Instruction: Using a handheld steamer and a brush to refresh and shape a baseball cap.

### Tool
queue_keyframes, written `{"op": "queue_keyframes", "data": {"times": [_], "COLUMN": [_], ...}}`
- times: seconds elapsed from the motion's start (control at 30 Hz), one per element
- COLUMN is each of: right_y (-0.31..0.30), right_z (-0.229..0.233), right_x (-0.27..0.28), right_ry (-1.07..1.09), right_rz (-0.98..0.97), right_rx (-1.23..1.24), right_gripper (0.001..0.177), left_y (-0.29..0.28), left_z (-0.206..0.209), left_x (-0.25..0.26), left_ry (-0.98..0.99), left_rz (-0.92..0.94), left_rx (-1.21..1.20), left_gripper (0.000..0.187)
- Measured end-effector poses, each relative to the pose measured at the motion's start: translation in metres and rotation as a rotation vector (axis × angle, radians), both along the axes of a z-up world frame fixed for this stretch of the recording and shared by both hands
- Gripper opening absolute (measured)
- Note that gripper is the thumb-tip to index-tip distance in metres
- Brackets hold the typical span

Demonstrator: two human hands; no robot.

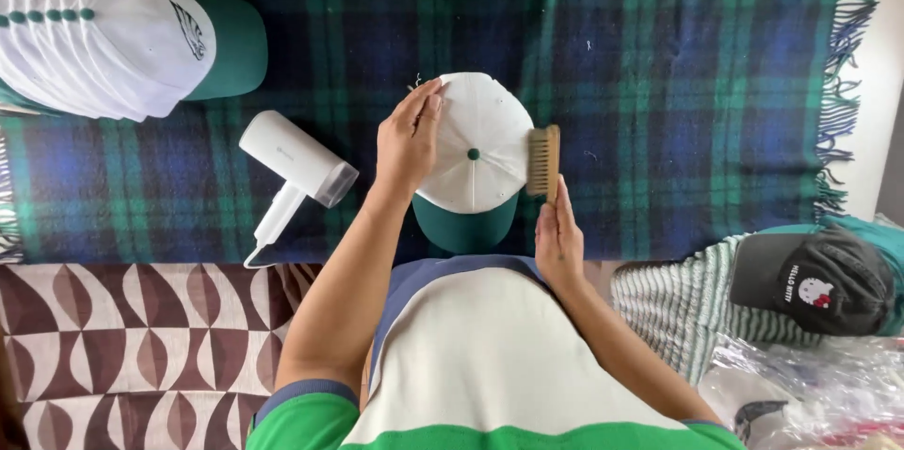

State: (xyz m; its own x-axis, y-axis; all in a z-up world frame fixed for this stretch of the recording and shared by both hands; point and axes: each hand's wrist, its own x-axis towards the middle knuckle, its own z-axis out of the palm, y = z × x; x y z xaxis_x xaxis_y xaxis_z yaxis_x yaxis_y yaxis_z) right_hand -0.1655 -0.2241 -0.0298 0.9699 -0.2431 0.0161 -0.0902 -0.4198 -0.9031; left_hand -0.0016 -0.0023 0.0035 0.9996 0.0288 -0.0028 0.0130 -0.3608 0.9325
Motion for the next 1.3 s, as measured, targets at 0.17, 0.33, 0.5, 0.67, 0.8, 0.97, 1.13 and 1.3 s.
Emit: {"op": "queue_keyframes", "data": {"times": [0.17,0.33,0.5,0.67,0.8,0.97,1.13,1.3], "right_y": [-0.025,0.009,-0.015,0.007,-0.002,-0.016,0.000,-0.009], "right_z": [-0.093,0.009,-0.008,0.067,0.013,-0.022,0.007,0.042], "right_x": [-0.021,0.001,0.005,0.049,0.050,0.015,0.005,0.024], "right_ry": [0.395,0.315,0.351,-0.153,0.275,0.515,0.284,0.414], "right_rz": [-0.304,-0.250,-0.257,0.191,-0.130,-0.415,-0.212,-0.272], "right_rx": [0.567,0.462,0.305,-0.117,0.055,0.480,0.323,0.166], "right_gripper": [0.044,0.046,0.041,0.044,0.043,0.040,0.044,0.043], "left_y": [0.005,0.007,0.004,0.003,0.006,0.004,0.003,0.004], "left_z": [-0.006,-0.004,-0.003,0.008,0.000,-0.004,0.000,0.002], "left_x": [0.000,-0.002,0.005,-0.002,0.005,0.003,0.000,0.003], "left_ry": [0.077,0.080,0.088,0.188,0.150,0.196,0.191,0.178], "left_rz": [0.004,0.030,0.039,0.036,0.053,0.030,0.026,0.057], "left_rx": [0.008,0.040,0.042,0.034,0.004,0.006,0.028,0.054], "left_gripper": [0.032,0.032,0.032,0.032,0.034,0.035,0.035,0.034]}}
